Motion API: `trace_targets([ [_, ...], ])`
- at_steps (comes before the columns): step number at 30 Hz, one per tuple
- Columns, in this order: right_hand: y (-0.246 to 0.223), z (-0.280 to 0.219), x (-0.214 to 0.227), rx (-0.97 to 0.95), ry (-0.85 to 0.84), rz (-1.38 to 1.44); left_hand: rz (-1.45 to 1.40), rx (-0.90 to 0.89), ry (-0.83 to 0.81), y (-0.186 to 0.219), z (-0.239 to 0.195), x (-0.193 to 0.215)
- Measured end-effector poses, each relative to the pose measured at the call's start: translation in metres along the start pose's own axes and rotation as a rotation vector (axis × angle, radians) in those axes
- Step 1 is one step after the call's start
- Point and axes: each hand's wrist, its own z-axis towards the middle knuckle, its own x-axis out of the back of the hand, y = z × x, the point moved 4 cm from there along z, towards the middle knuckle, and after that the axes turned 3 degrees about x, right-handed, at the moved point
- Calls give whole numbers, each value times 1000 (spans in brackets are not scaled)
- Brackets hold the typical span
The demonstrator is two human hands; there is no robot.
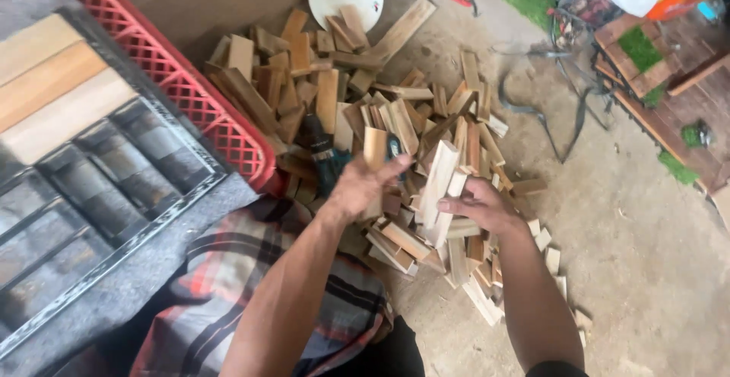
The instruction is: Assembling small wood panels into a metal grid frame to create a decorative pattern, using a power drill for fastening.
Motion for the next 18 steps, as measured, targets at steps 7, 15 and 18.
trace_targets([
  [7,-122,59,-92,362,-172,258,-380,-223,-33,46,-66,35],
  [15,-275,75,-238,544,-213,221,-320,-561,275,61,-151,180],
  [18,-278,106,-283,373,-270,584,-535,-605,397,9,-117,263],
])
